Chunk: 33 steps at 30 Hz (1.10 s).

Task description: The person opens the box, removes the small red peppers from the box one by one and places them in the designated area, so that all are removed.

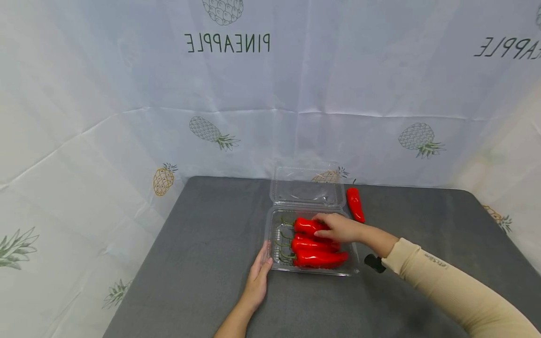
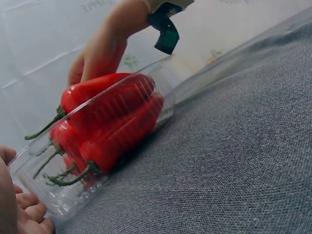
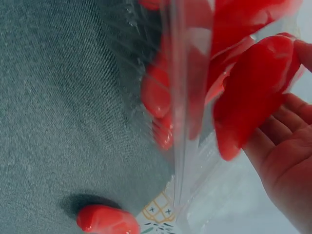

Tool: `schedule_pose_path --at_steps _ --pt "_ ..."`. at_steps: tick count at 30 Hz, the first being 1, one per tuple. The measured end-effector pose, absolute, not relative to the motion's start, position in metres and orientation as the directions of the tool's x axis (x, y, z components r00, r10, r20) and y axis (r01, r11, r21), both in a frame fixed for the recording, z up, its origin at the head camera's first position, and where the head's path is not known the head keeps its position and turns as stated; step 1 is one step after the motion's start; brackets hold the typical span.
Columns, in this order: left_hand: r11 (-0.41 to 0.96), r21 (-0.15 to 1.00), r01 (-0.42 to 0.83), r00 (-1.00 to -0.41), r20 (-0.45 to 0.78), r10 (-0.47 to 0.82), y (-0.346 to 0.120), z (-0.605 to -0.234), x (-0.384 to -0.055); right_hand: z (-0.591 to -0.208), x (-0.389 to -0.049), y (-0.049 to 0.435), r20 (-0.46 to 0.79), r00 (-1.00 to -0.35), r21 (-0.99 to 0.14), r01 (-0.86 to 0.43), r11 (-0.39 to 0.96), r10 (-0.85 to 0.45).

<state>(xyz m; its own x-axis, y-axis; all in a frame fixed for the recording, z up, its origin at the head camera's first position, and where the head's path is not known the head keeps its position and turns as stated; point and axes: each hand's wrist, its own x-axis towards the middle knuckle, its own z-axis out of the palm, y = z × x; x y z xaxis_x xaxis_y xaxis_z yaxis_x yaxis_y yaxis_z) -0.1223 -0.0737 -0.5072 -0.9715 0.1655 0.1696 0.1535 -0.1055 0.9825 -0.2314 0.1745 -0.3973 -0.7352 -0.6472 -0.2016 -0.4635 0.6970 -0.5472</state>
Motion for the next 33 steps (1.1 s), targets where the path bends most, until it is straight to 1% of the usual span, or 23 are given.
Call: schedule_pose_path --at_steps 8,12,15,18,20,24,28,33 --pt "-0.087 0.988 0.125 -0.978 0.138 0.159 -0.073 -0.507 -0.123 -0.397 -0.235 0.184 -0.137 -0.751 -0.58 -0.468 0.667 -0.646" --pt "-0.082 0.989 0.124 -0.978 0.136 0.16 -0.073 -0.507 -0.123 -0.396 -0.236 0.189 -0.16 -0.754 -0.632 -0.417 0.653 -0.637" --pt "-0.079 0.989 0.122 -0.978 0.133 0.159 -0.073 -0.507 -0.122 -0.396 -0.238 0.194 -0.194 -0.766 -0.678 -0.346 0.648 -0.613" --pt "-0.078 0.99 0.115 -0.979 0.127 0.159 -0.073 -0.507 -0.122 -0.396 -0.239 0.199 -0.176 -0.778 -0.708 -0.327 0.627 -0.603" --pt "-0.077 0.991 0.112 -0.98 0.123 0.157 -0.073 -0.507 -0.122 -0.395 -0.241 0.203 -0.153 -0.79 -0.715 -0.326 0.618 -0.593" --pt "-0.078 0.989 0.128 -0.978 0.138 0.154 -0.074 -0.507 -0.122 -0.394 -0.245 0.21 -0.117 -0.835 -0.731 -0.294 0.616 -0.538" --pt "-0.081 0.984 0.161 -0.973 0.172 0.152 -0.074 -0.507 -0.122 -0.397 -0.247 0.219 -0.09 -0.887 -0.743 -0.243 0.624 -0.454" --pt "-0.086 0.985 0.151 -0.974 0.163 0.158 -0.074 -0.508 -0.122 -0.404 -0.248 0.232 -0.069 -0.935 -0.773 -0.169 0.611 -0.347"
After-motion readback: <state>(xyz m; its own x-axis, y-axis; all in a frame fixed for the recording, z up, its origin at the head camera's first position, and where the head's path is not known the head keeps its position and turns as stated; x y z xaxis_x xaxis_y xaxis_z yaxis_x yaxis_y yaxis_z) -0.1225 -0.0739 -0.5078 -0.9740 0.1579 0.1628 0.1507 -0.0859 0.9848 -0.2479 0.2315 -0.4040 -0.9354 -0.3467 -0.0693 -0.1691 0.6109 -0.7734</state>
